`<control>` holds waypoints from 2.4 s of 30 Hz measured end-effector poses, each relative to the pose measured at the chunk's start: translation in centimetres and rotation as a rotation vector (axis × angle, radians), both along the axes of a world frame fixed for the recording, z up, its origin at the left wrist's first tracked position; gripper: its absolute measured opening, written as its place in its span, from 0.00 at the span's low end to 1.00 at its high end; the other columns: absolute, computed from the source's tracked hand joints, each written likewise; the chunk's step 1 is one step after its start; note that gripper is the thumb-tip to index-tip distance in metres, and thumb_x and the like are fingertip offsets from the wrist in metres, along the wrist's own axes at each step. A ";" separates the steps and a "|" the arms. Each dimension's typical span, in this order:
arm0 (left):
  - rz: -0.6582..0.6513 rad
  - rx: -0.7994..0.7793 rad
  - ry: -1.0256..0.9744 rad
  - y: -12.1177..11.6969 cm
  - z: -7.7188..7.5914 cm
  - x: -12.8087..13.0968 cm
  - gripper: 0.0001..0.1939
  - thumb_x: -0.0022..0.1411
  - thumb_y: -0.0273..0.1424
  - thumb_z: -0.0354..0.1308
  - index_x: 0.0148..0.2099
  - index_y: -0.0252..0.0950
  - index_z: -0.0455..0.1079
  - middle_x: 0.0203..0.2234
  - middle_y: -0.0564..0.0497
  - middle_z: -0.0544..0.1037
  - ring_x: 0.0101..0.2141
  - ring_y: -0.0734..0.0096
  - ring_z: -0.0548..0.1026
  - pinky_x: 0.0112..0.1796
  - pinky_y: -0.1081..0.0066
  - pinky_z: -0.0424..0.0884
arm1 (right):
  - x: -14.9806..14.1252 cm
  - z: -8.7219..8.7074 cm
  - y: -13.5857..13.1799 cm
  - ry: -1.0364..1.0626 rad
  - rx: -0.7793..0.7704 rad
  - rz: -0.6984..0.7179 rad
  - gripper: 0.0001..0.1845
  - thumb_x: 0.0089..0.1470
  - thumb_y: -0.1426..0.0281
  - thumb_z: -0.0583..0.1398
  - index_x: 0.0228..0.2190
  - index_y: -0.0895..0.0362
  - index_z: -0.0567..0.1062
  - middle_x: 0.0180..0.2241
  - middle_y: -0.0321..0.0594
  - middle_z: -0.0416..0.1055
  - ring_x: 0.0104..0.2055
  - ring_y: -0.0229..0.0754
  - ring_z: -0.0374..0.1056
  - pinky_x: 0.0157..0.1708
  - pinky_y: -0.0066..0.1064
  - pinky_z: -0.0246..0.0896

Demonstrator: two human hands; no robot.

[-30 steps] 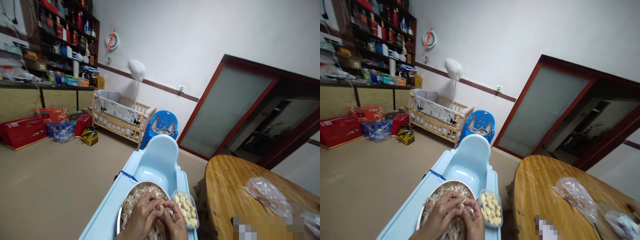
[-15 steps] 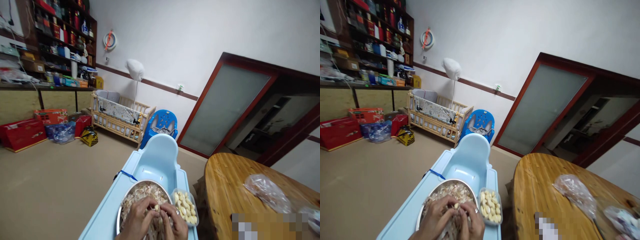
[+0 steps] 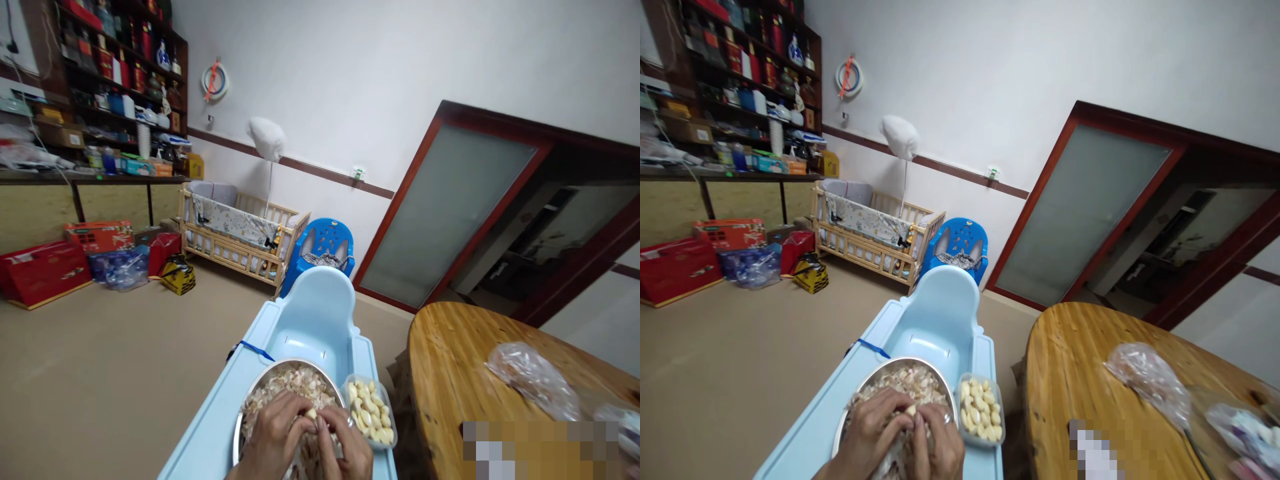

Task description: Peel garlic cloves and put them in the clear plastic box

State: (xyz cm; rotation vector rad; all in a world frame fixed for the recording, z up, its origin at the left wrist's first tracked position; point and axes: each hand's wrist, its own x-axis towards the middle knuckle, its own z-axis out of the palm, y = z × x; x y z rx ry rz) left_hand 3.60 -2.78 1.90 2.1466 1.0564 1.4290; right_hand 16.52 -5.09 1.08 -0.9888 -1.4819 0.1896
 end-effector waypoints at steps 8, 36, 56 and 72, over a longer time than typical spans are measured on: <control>-0.023 -0.041 -0.028 0.1 -0.1 0.3 0.09 0.54 0.19 0.50 0.31 0.35 0.69 0.24 0.49 0.77 0.26 0.67 0.76 0.28 0.73 0.70 | 0.1 -0.6 0.3 -0.197 0.043 -0.111 0.11 0.58 0.67 0.50 0.30 0.54 0.72 0.26 0.39 0.70 0.28 0.41 0.67 0.29 0.31 0.61; -0.198 -0.859 -0.898 0.8 0.3 -0.1 0.19 0.48 0.41 0.64 0.38 0.33 0.75 0.23 0.51 0.77 0.27 0.71 0.72 0.31 0.75 0.67 | 0.9 -3.6 1.5 -0.322 -0.118 -0.138 0.18 0.60 0.61 0.46 0.38 0.54 0.72 0.30 0.41 0.76 0.29 0.42 0.72 0.29 0.29 0.65; -0.135 -0.735 -0.712 0.7 0.3 0.2 0.21 0.46 0.47 0.61 0.19 0.34 0.65 0.13 0.56 0.69 0.17 0.74 0.67 0.21 0.77 0.63 | -1.8 0.0 0.8 -0.057 0.071 -0.050 0.11 0.56 0.65 0.55 0.35 0.52 0.77 0.28 0.39 0.76 0.29 0.40 0.72 0.30 0.28 0.68; -0.073 -0.540 -0.541 0.0 -0.2 0.0 0.03 0.47 0.25 0.59 0.28 0.35 0.74 0.23 0.51 0.79 0.27 0.66 0.75 0.30 0.74 0.70 | -1.0 -0.8 0.3 0.051 -0.108 -0.023 0.12 0.51 0.60 0.58 0.27 0.53 0.79 0.23 0.38 0.76 0.26 0.39 0.72 0.27 0.25 0.67</control>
